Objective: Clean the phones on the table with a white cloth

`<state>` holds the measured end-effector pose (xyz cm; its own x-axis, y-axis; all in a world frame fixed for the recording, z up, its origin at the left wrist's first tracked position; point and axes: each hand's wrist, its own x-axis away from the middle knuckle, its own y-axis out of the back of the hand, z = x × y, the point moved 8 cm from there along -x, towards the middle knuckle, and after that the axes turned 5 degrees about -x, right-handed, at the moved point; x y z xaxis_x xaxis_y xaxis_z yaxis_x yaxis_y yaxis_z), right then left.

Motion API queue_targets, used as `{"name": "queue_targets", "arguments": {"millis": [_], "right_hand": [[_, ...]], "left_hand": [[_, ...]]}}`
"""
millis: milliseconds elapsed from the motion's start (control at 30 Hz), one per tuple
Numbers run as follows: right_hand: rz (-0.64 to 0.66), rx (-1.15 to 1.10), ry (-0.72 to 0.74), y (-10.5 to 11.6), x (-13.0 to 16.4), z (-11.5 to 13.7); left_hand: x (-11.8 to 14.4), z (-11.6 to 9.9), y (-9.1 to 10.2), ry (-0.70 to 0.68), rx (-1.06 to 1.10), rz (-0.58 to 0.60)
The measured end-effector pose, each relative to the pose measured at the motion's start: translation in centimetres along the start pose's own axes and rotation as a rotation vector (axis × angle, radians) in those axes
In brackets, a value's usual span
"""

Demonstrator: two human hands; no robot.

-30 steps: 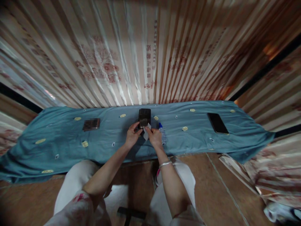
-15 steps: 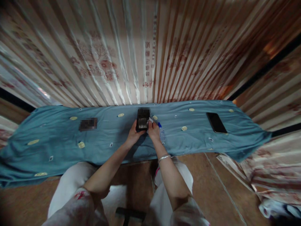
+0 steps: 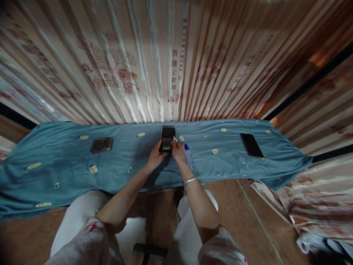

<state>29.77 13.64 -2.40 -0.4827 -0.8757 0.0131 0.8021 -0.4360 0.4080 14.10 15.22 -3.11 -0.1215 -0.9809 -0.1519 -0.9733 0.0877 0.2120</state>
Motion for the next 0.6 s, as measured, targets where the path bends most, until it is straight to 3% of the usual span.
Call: {"name": "queue_targets", "arguments": {"millis": [600], "right_hand": [[-0.012,-0.020,0.022,-0.09,0.29,0.21]], "left_hand": [[0.31,0.02,-0.08,-0.014,-0.119,-0.014]]}}
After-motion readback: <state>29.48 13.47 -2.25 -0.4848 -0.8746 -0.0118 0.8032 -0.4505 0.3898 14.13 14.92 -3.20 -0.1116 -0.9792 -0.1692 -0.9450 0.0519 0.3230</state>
